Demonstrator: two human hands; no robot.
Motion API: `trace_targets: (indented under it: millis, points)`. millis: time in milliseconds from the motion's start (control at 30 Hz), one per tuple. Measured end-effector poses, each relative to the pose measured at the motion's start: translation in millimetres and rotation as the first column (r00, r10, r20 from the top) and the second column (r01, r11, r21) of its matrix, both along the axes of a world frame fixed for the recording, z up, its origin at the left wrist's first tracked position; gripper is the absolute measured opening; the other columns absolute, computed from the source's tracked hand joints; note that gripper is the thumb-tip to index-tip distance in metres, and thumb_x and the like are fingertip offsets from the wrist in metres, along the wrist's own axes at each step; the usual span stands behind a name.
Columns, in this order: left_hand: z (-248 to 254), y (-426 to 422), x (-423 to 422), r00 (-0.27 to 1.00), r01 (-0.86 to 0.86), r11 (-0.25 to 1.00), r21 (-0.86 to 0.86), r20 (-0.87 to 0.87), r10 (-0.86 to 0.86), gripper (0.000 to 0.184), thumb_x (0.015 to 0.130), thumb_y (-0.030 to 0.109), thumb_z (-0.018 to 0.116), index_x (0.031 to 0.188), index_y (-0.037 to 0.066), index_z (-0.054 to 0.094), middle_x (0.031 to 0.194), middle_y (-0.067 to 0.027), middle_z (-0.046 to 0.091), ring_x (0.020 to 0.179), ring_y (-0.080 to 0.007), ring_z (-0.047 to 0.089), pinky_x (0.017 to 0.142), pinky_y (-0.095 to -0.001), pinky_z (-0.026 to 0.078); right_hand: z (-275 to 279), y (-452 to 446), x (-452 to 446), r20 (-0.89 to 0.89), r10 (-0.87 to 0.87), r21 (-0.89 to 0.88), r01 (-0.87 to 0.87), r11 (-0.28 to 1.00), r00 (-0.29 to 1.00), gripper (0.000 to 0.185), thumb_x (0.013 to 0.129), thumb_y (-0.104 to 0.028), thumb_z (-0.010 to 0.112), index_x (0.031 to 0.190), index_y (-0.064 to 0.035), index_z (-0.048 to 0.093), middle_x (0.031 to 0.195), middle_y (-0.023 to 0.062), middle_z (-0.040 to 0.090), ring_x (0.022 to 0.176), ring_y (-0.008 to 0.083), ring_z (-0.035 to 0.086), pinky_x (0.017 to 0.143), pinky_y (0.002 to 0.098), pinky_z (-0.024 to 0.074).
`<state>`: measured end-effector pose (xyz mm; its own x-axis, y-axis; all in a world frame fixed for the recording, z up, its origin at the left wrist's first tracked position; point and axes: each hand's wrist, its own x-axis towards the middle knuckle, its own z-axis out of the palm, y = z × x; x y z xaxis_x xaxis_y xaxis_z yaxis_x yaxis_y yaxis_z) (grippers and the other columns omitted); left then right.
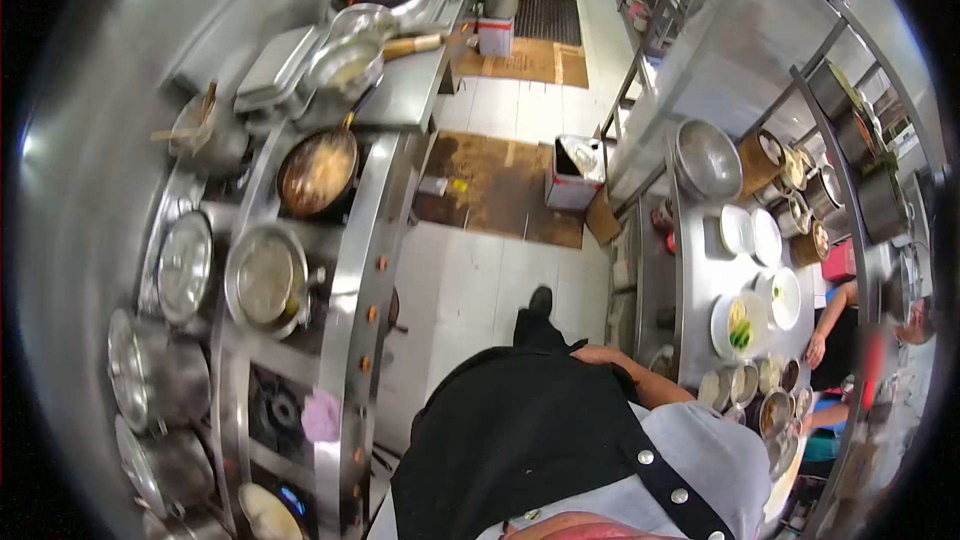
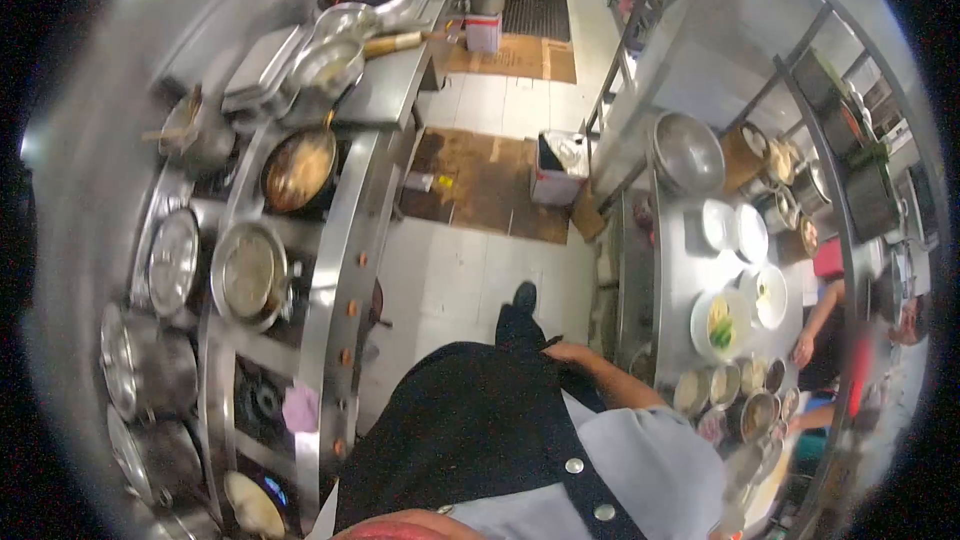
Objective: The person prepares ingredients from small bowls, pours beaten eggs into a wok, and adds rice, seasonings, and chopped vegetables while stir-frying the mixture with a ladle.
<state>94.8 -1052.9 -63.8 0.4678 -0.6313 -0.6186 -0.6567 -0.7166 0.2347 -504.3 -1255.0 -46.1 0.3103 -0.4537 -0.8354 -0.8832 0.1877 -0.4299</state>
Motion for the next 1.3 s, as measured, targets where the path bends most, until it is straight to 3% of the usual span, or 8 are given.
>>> trace_targets:
  millis: [333, 467, 600, 667, 733, 833, 1033, 1300]
  points:
    - [33.6, -322.5, -119.8, 0.999, 0.015, 0.961, -0.275, -0.045, -0.029, 0.046, 0.086, 0.040, 0.069, 0.115, 0.004, 0.067, 0.111, -0.0251, 0.070, 0.110, -0.0426, 0.065, 0.091, -0.0510, 0.052, 94.0, -403.4, 16.9, 0.375, -0.067, -0.516, 0.268, 0.814, 0.925, 0.031, 0.078, -0.011, 0.054, 0.104, 0.0000, 0.068, 0.105, 0.0285, 0.068, 0.104, 0.0471, 0.063, 0.090, 0.0504, 0.0506]
    - [80.3, -452.6, -168.7, 0.989, 0.031, 0.909, -0.416, -0.116, -0.086, 0.048, 0.084, 0.041, 0.072, 0.113, 0.002, 0.066, 0.107, -0.0286, 0.068, 0.106, -0.0459, 0.064, 0.087, -0.0528, 0.051, 124.5, -527.3, 9.8, 0.284, -0.076, -0.554, 0.228, 0.800, 0.956, 0.059, 0.090, -0.052, 0.063, 0.111, 0.0030, 0.068, 0.113, 0.0303, 0.067, 0.112, 0.0461, 0.062, 0.097, 0.0489, 0.0488]
    - [178.8, -612.0, -214.0, 0.991, 0.126, 0.931, -0.341, 0.008, -0.131, 0.049, 0.080, 0.037, 0.077, 0.113, 0.003, 0.065, 0.104, -0.0263, 0.069, 0.103, -0.0464, 0.065, 0.084, -0.0514, 0.052, 57.8, -636.2, -47.4, 0.138, -0.106, -0.608, 0.169, 0.776, 0.985, 0.060, 0.088, -0.051, 0.065, 0.110, 0.0043, 0.070, 0.112, 0.0300, 0.068, 0.109, 0.0453, 0.064, 0.094, 0.0501, 0.0505]
    - [202.5, -700.1, -219.3, 0.962, 0.218, 0.747, -0.628, 0.008, -0.274, 0.047, 0.078, 0.031, 0.081, 0.112, 0.003, 0.064, 0.100, -0.0243, 0.071, 0.099, -0.0451, 0.067, 0.083, -0.0495, 0.053, 41.9, -667.2, -89.7, 0.107, -0.204, -0.498, 0.230, 0.836, 0.973, 0.053, 0.085, -0.046, 0.070, 0.111, 0.0005, 0.071, 0.103, 0.0288, 0.070, 0.104, 0.0445, 0.066, 0.089, 0.0485, 0.0526]
    - [217.8, -800.2, -232.1, 0.944, -0.063, 0.766, -0.640, -0.287, -0.162, 0.044, 0.077, 0.025, 0.082, 0.111, 0.003, 0.064, 0.099, -0.0217, 0.072, 0.098, -0.0424, 0.069, 0.082, -0.0467, 0.054, 11.2, -674.6, -135.7, -0.010, -0.302, -0.490, 0.258, 0.833, 0.953, 0.049, 0.085, -0.041, 0.074, 0.108, 0.0018, 0.071, 0.093, 0.0257, 0.072, 0.090, 0.0412, 0.070, 0.080, 0.0487, 0.0548]
    - [264.7, -950.6, -264.1, 0.907, 0.026, 0.737, -0.675, -0.295, -0.302, 0.043, 0.078, 0.024, 0.082, 0.111, 0.004, 0.064, 0.099, -0.0209, 0.073, 0.097, -0.0406, 0.070, 0.081, -0.0449, 0.054, 37.0, -672.2, -174.8, -0.126, -0.582, -0.257, 0.540, 0.802, 0.804, 0.044, 0.085, -0.031, 0.077, 0.105, 0.0066, 0.068, 0.085, 0.0196, 0.070, 0.069, 0.0303, 0.068, 0.063, 0.0445, 0.0545]
    - [331.8, -1169.9, -358.8, 0.737, 0.252, 0.582, -0.773, -0.236, -0.633, 0.043, 0.078, 0.019, 0.082, 0.112, 0.001, 0.061, 0.099, -0.0185, 0.073, 0.093, -0.0352, 0.071, 0.081, -0.0419, 0.055, 19.3, -673.5, -211.0, -0.019, -0.793, -0.251, 0.765, 0.593, 0.608, 0.037, 0.081, -0.026, 0.077, 0.104, 0.0015, 0.074, 0.094, 0.0179, 0.075, 0.083, 0.0299, 0.072, 0.076, 0.0424, 0.0550]
    - [279.7, -1381.4, -500.2, 0.552, 0.510, 0.425, -0.748, -0.094, -0.829, 0.049, 0.071, 0.013, 0.079, 0.116, 0.001, 0.063, 0.120, -0.0195, 0.064, 0.113, -0.0364, 0.064, 0.093, -0.0419, 0.051, -98.8, -885.6, -290.6, -0.006, -0.747, -0.113, 0.742, 0.661, 0.665, 0.043, 0.079, -0.035, 0.080, 0.088, 0.0056, 0.073, 0.084, 0.0197, 0.072, 0.071, 0.0305, 0.068, 0.067, 0.0426, 0.0549]
